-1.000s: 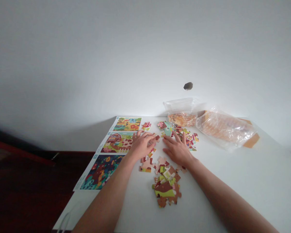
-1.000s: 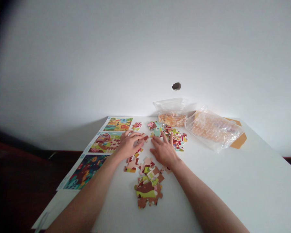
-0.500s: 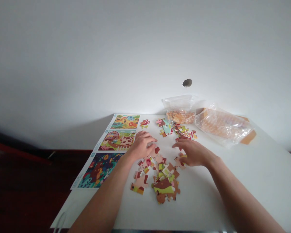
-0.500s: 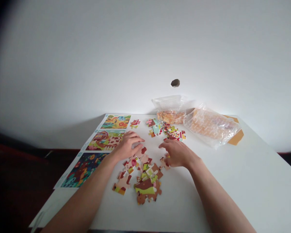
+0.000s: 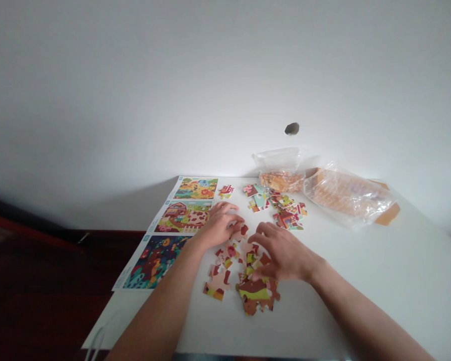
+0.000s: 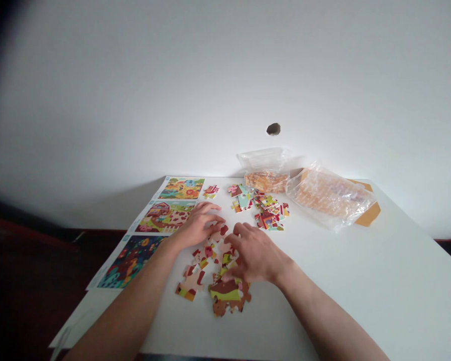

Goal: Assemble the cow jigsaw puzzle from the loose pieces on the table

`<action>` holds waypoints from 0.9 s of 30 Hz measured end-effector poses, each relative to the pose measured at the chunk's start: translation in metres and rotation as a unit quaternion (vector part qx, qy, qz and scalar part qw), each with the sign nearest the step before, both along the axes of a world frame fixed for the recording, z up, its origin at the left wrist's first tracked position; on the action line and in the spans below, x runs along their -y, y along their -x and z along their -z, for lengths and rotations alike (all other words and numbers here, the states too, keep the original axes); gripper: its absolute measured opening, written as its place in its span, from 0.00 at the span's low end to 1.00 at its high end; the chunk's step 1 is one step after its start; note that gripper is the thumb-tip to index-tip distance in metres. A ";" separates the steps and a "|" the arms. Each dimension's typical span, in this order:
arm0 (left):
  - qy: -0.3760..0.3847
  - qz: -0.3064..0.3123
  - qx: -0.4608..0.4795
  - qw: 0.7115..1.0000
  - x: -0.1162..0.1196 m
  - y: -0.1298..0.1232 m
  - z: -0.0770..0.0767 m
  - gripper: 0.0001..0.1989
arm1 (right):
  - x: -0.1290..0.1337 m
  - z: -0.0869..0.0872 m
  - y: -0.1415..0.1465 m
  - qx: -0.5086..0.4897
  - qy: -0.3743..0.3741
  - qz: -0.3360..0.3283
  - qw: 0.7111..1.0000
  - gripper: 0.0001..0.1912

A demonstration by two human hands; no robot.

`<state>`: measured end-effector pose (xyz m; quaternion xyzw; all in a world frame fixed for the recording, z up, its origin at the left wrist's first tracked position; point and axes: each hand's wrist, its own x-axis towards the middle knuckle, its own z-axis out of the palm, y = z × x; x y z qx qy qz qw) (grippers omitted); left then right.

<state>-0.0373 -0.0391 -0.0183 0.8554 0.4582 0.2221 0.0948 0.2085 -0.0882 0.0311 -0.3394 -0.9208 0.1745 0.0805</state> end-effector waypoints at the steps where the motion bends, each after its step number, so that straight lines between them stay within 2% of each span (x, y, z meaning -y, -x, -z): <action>1: -0.001 0.001 -0.001 1.000 0.000 0.001 0.001 0.08 | 0.006 0.000 0.004 0.000 0.000 -0.028 1.000 0.35; 4: -0.003 0.003 -0.005 1.000 0.000 0.002 0.002 0.11 | 0.016 0.005 0.010 0.007 -0.004 -0.072 0.997 0.44; 6: -0.004 0.003 -0.008 1.000 0.001 0.003 0.000 0.13 | 0.014 0.008 0.009 0.013 0.000 -0.070 0.997 0.44; 11: 0.015 0.016 -0.026 0.999 0.004 0.004 -0.008 0.10 | 0.000 0.005 0.001 0.011 0.019 -0.050 0.998 0.32; 15: 0.046 0.025 -0.044 0.998 0.007 0.003 -0.012 0.12 | -0.005 0.002 -0.002 0.002 0.018 -0.062 0.998 0.23; 18: 0.059 0.028 -0.043 0.997 0.007 0.002 -0.013 0.13 | -0.006 0.001 -0.005 0.005 0.014 -0.054 0.998 0.24; 24: 0.066 0.034 -0.042 0.996 0.008 0.001 -0.014 0.25 | -0.016 0.002 -0.014 0.022 0.022 -0.035 0.999 0.22; 27: 0.059 0.034 -0.032 0.997 0.009 0.000 -0.013 0.24 | -0.020 0.005 -0.014 0.000 0.040 -0.043 0.998 0.20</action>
